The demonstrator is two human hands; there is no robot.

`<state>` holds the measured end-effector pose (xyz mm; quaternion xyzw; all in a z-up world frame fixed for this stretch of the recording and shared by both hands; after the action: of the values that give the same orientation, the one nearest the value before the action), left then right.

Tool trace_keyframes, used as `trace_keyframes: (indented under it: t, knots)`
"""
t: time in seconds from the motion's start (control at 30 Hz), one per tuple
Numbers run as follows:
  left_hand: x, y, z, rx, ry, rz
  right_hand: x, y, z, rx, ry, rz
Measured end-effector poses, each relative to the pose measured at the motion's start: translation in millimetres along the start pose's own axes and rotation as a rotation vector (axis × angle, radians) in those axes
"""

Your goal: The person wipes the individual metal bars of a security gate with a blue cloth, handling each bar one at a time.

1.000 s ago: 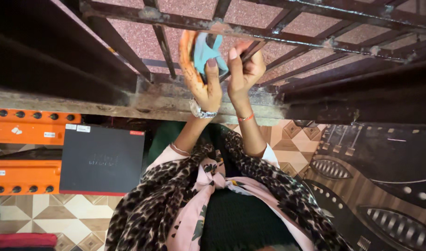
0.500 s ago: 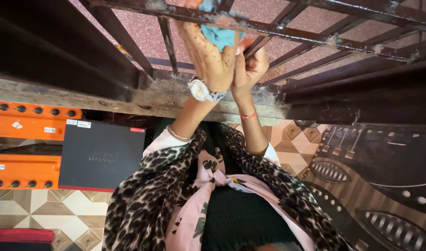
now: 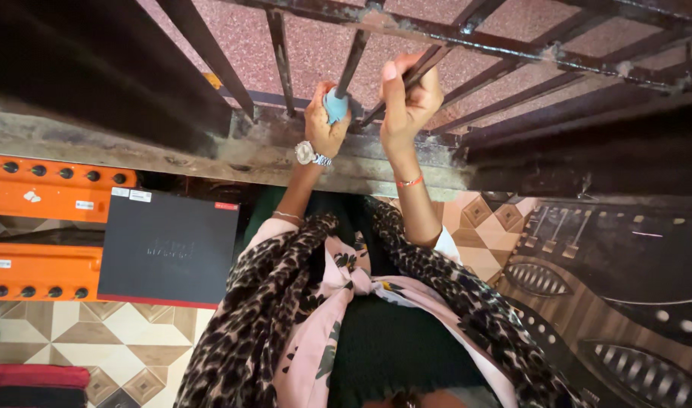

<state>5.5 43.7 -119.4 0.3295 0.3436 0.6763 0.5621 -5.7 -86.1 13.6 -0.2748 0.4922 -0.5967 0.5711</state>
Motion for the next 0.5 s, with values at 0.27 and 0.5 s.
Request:
trace_keyframes:
  t: [0.27, 0.5]
  knots:
    - [-3, 57, 41, -0.154, 0.095, 0.116, 5, 10, 2, 0.079, 0.012, -0.085]
    - [-17, 125, 103, -0.542, 0.353, 0.392, 6, 13, 1, 0.037, 0.06, -0.037]
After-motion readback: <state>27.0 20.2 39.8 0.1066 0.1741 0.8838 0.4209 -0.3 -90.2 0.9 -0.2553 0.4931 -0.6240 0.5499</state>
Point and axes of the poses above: each hand's wrist, its own z-axis towards the middle knuckle, its own x-axis out of the back of the hand, y = z × x, the point moved 3 cm from there along z, towards the middle knuckle, and after that the axes turned 8 degrees about -x, right-handed, at the moved point
